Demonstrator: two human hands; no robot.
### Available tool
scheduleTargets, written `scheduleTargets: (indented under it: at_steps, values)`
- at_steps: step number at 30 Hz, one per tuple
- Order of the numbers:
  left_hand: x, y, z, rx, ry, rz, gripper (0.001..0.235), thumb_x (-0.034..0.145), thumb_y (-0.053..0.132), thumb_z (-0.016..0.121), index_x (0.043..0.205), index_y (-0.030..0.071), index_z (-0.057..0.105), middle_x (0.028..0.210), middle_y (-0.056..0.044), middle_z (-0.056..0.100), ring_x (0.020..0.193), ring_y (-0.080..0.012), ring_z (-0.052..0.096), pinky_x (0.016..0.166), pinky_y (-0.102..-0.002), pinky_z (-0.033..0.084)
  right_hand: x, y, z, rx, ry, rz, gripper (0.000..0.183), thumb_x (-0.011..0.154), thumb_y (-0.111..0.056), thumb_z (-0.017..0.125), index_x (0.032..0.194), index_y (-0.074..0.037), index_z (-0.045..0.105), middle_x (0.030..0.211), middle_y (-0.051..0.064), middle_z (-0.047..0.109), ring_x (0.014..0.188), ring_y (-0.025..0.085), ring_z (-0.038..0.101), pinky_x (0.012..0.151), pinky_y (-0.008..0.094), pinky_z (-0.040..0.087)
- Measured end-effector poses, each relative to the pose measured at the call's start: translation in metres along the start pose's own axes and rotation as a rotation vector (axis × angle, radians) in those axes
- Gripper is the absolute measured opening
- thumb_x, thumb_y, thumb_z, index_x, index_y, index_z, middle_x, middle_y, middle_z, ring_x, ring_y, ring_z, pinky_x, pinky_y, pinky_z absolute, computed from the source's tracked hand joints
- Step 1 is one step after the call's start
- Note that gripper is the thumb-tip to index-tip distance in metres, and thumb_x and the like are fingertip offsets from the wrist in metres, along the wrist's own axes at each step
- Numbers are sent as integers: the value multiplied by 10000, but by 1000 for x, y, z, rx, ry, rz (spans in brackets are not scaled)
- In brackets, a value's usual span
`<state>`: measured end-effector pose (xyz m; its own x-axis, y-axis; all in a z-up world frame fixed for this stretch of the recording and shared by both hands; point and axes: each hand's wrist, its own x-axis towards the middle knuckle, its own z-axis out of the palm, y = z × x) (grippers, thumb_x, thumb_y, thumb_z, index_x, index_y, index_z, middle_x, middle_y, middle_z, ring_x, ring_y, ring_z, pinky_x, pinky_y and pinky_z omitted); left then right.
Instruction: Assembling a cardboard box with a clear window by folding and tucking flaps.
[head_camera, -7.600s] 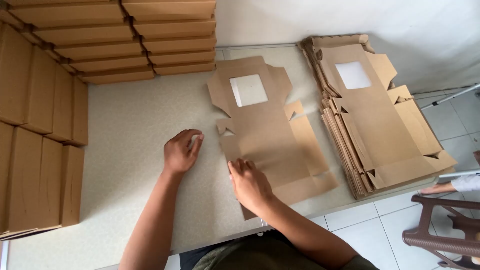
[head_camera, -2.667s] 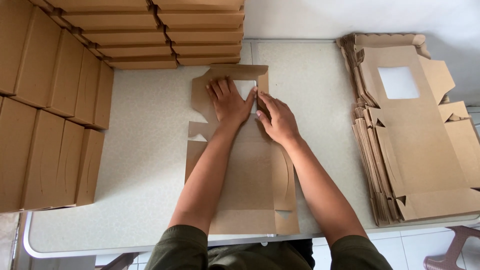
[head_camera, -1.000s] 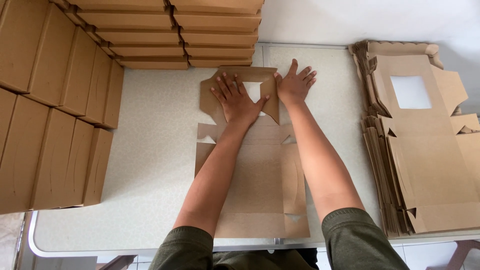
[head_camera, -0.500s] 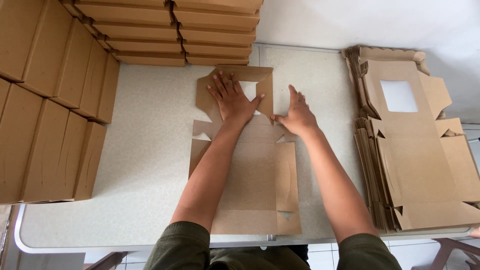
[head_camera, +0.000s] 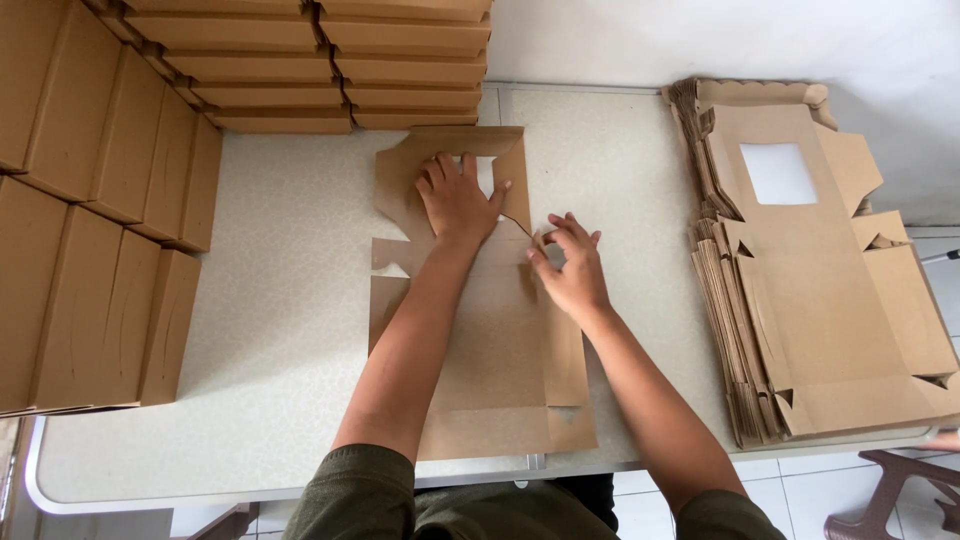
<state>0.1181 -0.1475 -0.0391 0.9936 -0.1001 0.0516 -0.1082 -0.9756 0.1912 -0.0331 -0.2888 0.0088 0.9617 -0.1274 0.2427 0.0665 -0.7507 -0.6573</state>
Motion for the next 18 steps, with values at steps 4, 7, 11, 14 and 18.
scheduleTargets:
  at_steps: [4,7,11,14,18]
  values:
    - [-4,4,-21,34,-35,22,690,927,722,451,1313,150,452,1373,-207,463,1337,-435,413,1028,-567,290,-3,14,9,-66,-94,-66,302,882,-391,806,1047,-164,696,1426,179,568,1424,487,415,1070,860,61]
    - [-7,4,-37,26,-70,34,700,918,714,466,1304,131,495,1332,-229,508,1315,-454,447,1012,-576,331,-3,12,9,-134,-145,-54,198,974,-376,692,1061,-202,726,1491,171,543,1461,460,380,1092,844,57]
    - [-27,3,-69,9,-224,77,976,879,824,354,1495,67,391,1528,-285,361,1434,-483,312,1124,-555,267,-1,29,17,-169,-133,-1,200,945,-121,682,1097,-240,734,1521,153,527,1471,432,380,1148,786,93]
    - [-39,-7,-74,-36,-324,117,1209,799,917,360,1620,44,198,1660,-291,131,1516,-501,73,1207,-546,88,2,40,19,-162,-133,0,215,931,-137,704,1106,-262,725,1528,143,520,1478,416,375,1171,759,92]
    - [-45,-20,-86,-214,-426,178,1434,655,937,598,1650,44,80,1687,-290,-64,1534,-488,-146,1243,-538,-81,4,49,21,-158,-127,-37,197,919,-171,735,1091,-266,721,1522,143,522,1477,410,374,1174,749,97]
